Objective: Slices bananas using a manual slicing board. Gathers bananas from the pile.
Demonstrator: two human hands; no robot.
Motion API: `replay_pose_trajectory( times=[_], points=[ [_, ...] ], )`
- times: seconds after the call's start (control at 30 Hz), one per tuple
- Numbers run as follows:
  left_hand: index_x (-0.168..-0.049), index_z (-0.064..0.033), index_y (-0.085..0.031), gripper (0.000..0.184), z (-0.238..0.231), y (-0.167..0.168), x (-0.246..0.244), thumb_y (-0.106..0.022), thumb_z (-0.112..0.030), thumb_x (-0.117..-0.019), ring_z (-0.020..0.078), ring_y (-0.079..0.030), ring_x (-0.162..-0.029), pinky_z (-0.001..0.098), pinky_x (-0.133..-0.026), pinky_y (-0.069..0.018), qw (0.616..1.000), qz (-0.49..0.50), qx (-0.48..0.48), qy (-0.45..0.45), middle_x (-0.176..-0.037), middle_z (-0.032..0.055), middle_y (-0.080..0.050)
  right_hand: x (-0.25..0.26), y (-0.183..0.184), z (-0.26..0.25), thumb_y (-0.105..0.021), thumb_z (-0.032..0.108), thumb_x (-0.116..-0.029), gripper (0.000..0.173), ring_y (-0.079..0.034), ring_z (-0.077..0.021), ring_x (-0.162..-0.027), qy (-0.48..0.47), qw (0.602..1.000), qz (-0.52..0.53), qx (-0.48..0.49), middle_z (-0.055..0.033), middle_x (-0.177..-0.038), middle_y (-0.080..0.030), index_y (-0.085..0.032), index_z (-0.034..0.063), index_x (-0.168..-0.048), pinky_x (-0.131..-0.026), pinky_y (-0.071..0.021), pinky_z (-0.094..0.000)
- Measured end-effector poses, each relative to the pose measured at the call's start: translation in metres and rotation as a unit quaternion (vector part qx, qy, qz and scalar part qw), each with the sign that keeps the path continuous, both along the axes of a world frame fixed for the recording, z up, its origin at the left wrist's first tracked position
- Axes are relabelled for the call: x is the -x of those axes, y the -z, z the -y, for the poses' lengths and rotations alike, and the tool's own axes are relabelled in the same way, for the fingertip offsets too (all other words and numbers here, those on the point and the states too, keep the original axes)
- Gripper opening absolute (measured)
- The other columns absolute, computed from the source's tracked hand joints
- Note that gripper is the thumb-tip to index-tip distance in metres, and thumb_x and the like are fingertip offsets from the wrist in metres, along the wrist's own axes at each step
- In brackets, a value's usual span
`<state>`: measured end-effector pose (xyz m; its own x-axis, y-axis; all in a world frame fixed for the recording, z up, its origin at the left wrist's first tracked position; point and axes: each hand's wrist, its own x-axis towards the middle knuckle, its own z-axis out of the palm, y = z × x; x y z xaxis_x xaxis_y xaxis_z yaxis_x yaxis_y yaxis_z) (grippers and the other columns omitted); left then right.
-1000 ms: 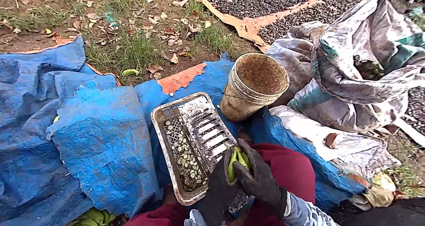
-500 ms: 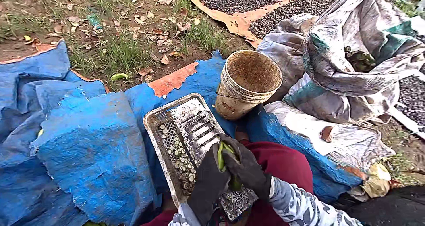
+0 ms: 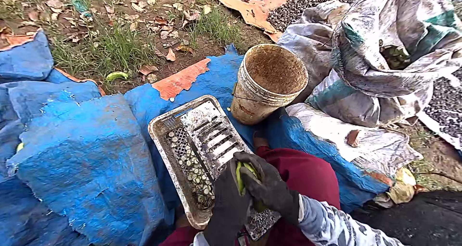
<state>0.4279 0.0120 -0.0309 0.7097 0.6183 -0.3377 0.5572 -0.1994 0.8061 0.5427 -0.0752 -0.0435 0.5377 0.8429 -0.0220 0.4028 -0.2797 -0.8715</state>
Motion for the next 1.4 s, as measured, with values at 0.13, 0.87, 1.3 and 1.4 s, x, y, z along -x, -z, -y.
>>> replay_pose_trajectory(
  times=[0.13, 0.87, 1.3, 1.4],
  points=[
    [-0.151, 0.0061, -0.036, 0.076, -0.016, 0.051, -0.004, -0.069, -0.013, -0.0852, 0.0176, -0.05, -0.135, 0.0296, -0.112, -0.0418, 0.967, 0.208, 0.092, -0.114, -0.148, 0.0209, -0.048, 0.003, 0.029, -0.038, -0.059, 0.036, -0.0983, 0.042, -0.069, -0.0247, -0.115, 0.044, 0.984, 0.156, -0.068, -0.0132, -0.121, -0.073, -0.072, 0.0062, -0.124, -0.097, -0.0571, -0.0435],
    [-0.149, -0.0135, -0.044, 0.064, -0.088, 0.067, -0.05, -0.069, -0.004, -0.0909, 0.0167, -0.063, -0.108, 0.0357, -0.09, -0.0542, 0.957, 0.2, 0.141, -0.159, -0.132, 0.0125, -0.061, -0.039, 0.031, -0.116, -0.068, 0.035, -0.0975, 0.045, -0.065, -0.0262, -0.116, 0.073, 0.996, -0.028, 0.045, -0.0095, -0.133, -0.065, -0.06, 0.0159, -0.137, -0.097, -0.0526, -0.0549],
    [-0.151, -0.0226, -0.043, 0.066, -0.115, 0.084, -0.055, -0.07, -0.006, -0.093, 0.0222, -0.063, -0.106, 0.0425, -0.085, -0.0554, 0.952, 0.175, 0.152, -0.199, -0.134, 0.0128, -0.059, -0.045, 0.06, -0.149, -0.07, 0.034, -0.0964, 0.046, -0.068, -0.026, -0.108, 0.074, 0.996, -0.056, -0.007, -0.0103, -0.127, -0.068, -0.058, 0.012, -0.135, -0.09, -0.0559, -0.0541],
    [-0.155, -0.0102, -0.037, 0.081, -0.085, 0.074, -0.038, -0.076, -0.012, -0.0832, 0.0214, -0.055, -0.128, 0.0408, -0.105, -0.0493, 0.972, 0.173, 0.078, -0.135, -0.147, 0.0152, -0.051, -0.036, 0.05, -0.108, -0.067, 0.036, -0.0948, 0.049, -0.065, -0.0234, -0.114, 0.047, 0.998, -0.024, -0.03, -0.0115, -0.126, -0.066, -0.059, 0.0082, -0.134, -0.097, -0.0549, -0.0489]
  ],
)
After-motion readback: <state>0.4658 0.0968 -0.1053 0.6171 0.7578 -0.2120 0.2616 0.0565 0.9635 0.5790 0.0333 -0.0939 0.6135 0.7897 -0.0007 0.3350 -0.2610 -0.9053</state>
